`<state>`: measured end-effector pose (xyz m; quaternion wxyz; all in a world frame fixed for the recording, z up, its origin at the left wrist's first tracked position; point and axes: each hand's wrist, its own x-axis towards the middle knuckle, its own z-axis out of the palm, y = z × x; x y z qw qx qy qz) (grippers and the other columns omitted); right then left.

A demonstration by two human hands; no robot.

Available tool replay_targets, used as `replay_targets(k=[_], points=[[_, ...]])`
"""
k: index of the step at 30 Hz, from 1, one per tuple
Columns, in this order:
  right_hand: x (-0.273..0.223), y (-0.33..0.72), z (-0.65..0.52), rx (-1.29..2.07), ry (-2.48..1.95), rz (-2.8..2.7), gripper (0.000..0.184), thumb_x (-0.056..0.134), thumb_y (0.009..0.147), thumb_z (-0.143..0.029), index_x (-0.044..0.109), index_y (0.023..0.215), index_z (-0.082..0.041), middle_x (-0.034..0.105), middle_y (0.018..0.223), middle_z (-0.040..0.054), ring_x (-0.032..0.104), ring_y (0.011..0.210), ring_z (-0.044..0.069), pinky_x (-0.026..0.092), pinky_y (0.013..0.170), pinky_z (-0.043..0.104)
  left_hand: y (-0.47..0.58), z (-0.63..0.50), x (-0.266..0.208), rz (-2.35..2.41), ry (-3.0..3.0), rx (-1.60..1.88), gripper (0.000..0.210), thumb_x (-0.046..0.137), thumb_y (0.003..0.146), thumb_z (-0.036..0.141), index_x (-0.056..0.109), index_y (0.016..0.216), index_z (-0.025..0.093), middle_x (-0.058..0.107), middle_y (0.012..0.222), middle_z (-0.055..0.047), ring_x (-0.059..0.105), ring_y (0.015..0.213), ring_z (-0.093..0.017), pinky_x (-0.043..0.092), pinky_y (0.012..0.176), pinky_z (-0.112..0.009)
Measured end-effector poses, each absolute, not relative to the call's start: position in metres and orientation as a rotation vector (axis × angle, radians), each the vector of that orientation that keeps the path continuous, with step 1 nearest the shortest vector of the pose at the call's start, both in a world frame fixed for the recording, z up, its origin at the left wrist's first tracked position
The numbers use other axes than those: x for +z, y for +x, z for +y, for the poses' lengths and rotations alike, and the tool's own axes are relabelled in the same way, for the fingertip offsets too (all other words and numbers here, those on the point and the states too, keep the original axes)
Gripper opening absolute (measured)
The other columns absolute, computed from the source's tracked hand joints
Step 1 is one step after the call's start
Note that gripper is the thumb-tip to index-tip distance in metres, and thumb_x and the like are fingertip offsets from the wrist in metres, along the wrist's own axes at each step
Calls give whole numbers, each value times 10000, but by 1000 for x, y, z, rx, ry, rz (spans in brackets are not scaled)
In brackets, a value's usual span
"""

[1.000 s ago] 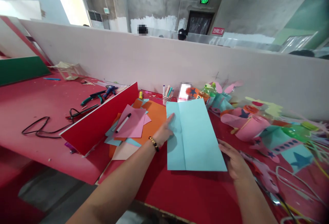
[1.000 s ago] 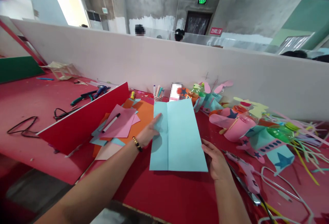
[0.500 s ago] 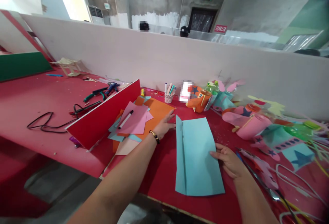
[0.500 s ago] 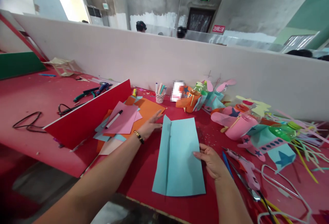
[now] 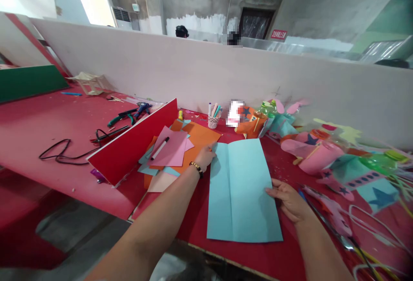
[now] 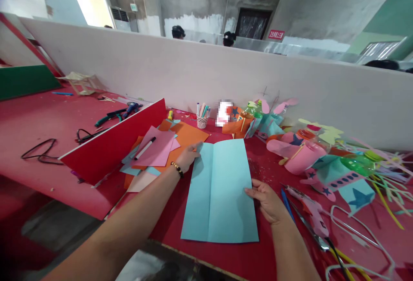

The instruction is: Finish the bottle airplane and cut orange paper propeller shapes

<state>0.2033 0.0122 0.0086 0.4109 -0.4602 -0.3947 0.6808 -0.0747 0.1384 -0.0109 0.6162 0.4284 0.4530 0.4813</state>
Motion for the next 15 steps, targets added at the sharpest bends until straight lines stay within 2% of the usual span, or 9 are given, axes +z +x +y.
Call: replay_targets(k=[5, 8, 10, 11, 13, 15], points=[[8, 204, 14, 1739, -1171, -926, 258, 720, 729, -212, 701, 982, -167, 755, 823, 61, 693, 683, 195, 516, 655, 294, -77, 137, -5, 1079, 922, 1088, 751, 560, 666, 39, 409, 1383, 203, 610, 1212, -74, 622, 825, -150, 498, 695, -231], [8, 204, 15, 1731, -1187, -917, 264, 725, 716, -213, 696, 975, -167, 754, 809, 58, 690, 672, 197, 517, 652, 298, -76, 135, -2, 1030, 904, 1158, 875, 609, 646, 38, 302, 1435, 261, 426, 1421, -68, 604, 961, -175, 499, 745, -235], [8, 204, 15, 1716, -1192, -921, 279, 727, 713, -219, 687, 985, -171, 753, 817, 56, 690, 676, 198, 516, 658, 301, -74, 133, -1, 1003, 901, 1143, 984, 649, 647, 64, 163, 1470, 296, 298, 1492, -100, 610, 955, -182, 508, 744, -265], [7, 204, 15, 1705, -1193, -922, 289, 727, 711, -225, 681, 992, -174, 753, 824, 54, 690, 682, 199, 516, 662, 303, -73, 131, -1, 997, 906, 1107, 1030, 669, 649, 84, 96, 1476, 305, 287, 1492, -126, 618, 928, -183, 513, 739, -289], [6, 205, 17, 1669, -1203, -927, 309, 729, 707, -237, 670, 1005, -181, 752, 838, 51, 691, 701, 200, 516, 680, 310, -70, 128, -1, 984, 960, 1013, 1086, 704, 645, 115, 34, 1477, 306, 380, 1431, -161, 628, 896, -196, 517, 749, -338], [4, 204, 18, 1611, -1231, -942, 328, 734, 694, -257, 664, 1006, -184, 750, 854, 52, 691, 724, 203, 517, 703, 320, -68, 124, -1, 953, 1096, 932, 1046, 720, 629, 117, 128, 1475, 282, 513, 1318, -146, 616, 961, -228, 501, 814, -372]])
